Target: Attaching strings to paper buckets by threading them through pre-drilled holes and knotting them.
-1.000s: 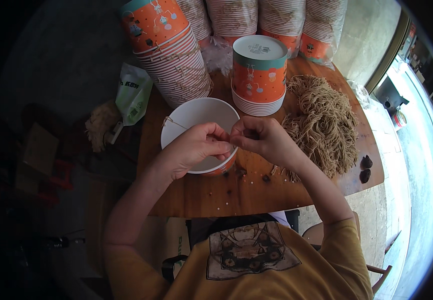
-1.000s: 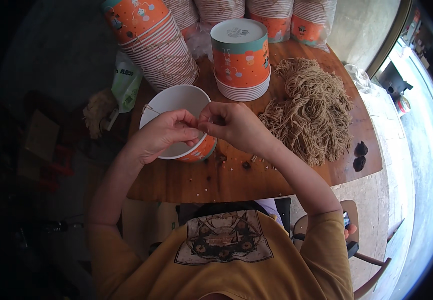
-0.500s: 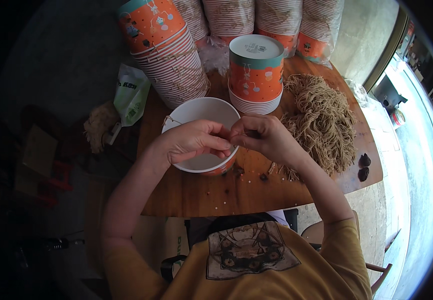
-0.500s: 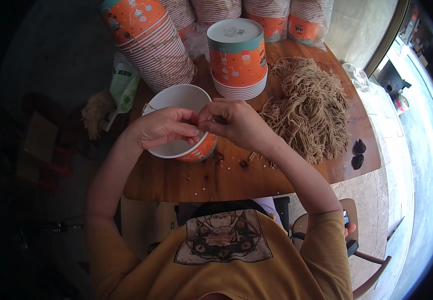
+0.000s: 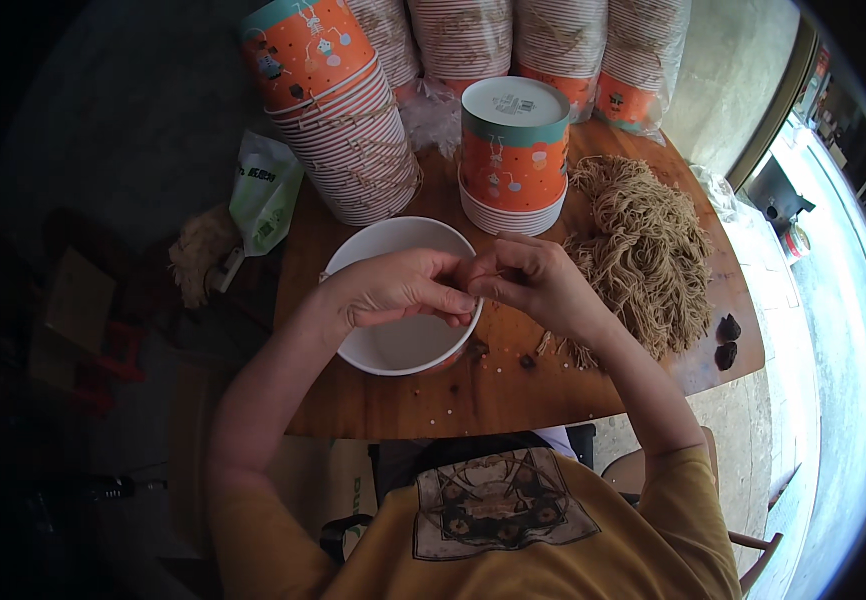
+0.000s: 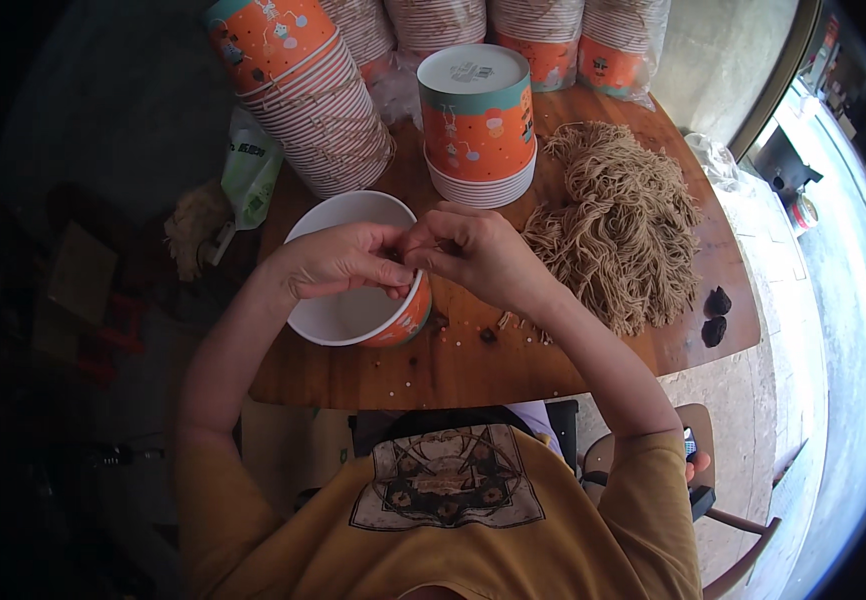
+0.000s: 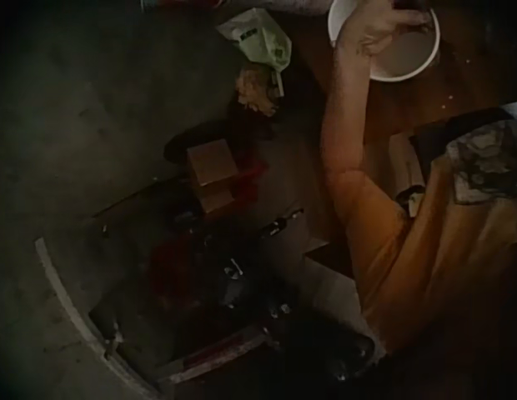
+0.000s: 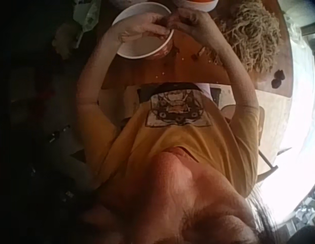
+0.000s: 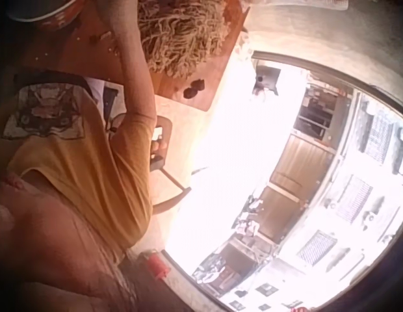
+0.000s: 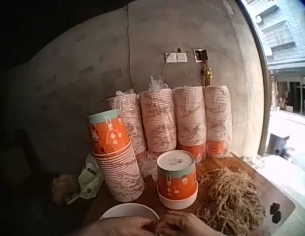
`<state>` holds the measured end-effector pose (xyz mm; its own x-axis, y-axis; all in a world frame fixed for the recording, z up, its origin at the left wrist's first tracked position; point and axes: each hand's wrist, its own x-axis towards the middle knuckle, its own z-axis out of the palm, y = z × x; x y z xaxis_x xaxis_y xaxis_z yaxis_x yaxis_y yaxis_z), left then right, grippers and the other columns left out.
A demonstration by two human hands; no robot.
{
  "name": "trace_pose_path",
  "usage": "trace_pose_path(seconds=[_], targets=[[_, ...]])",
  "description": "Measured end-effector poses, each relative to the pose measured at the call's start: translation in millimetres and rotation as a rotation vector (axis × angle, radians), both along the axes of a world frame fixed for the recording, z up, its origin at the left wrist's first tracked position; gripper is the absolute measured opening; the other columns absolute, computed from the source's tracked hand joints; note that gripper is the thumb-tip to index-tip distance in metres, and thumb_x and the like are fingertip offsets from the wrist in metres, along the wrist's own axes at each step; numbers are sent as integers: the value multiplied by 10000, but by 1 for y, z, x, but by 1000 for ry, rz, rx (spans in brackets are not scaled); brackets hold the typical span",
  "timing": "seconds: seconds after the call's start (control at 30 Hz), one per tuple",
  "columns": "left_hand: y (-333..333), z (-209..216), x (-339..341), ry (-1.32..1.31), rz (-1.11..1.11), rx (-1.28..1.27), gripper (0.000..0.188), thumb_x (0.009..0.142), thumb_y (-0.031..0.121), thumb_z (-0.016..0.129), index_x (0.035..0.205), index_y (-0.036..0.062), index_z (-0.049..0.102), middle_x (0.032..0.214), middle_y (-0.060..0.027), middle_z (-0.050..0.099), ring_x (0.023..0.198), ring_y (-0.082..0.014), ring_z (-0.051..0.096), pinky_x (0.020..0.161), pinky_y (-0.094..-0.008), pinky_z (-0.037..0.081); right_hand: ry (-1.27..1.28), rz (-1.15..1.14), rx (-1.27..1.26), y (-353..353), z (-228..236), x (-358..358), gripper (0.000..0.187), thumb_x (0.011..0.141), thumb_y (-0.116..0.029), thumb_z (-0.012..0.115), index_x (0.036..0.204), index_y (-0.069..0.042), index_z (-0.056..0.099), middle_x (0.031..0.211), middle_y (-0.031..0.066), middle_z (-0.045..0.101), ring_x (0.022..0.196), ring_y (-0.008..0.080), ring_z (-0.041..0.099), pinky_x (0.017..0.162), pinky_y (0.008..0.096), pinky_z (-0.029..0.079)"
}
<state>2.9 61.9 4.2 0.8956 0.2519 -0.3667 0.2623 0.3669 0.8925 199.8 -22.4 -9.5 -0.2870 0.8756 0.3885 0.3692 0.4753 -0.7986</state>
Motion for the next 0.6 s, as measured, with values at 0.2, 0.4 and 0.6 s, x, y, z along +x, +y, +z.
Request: trace_pose_path(seconds=[0.2,0.4,0.6], targets=[[-23,17,-1,186,213,474,100,866,60,595,944,35,538,909,-26,563,840,-81,549,759,-253,478,-84,-101,19,-4,2,3,122,821,-124,641,878,-26,593,792,100,594,717,241,608,666,327,490],[-51,18,4,98,447,1623,121,815,-15,541,912,-16,468,921,-137,423,746,-317,562,647,-350,463,-33,-82,-69,-8,7,-2,165,839,-91,605,984,-34,555,772,105,607,725,244,626,666,331,491],[-59,14,10,239,339,1983,162,766,-52,536,889,-11,438,989,-166,429,763,-289,591,635,-365,504,-35,-69,-83,-9,1,-5,228,840,-93,602,1043,-43,514,765,100,604,720,244,626,658,340,491]])
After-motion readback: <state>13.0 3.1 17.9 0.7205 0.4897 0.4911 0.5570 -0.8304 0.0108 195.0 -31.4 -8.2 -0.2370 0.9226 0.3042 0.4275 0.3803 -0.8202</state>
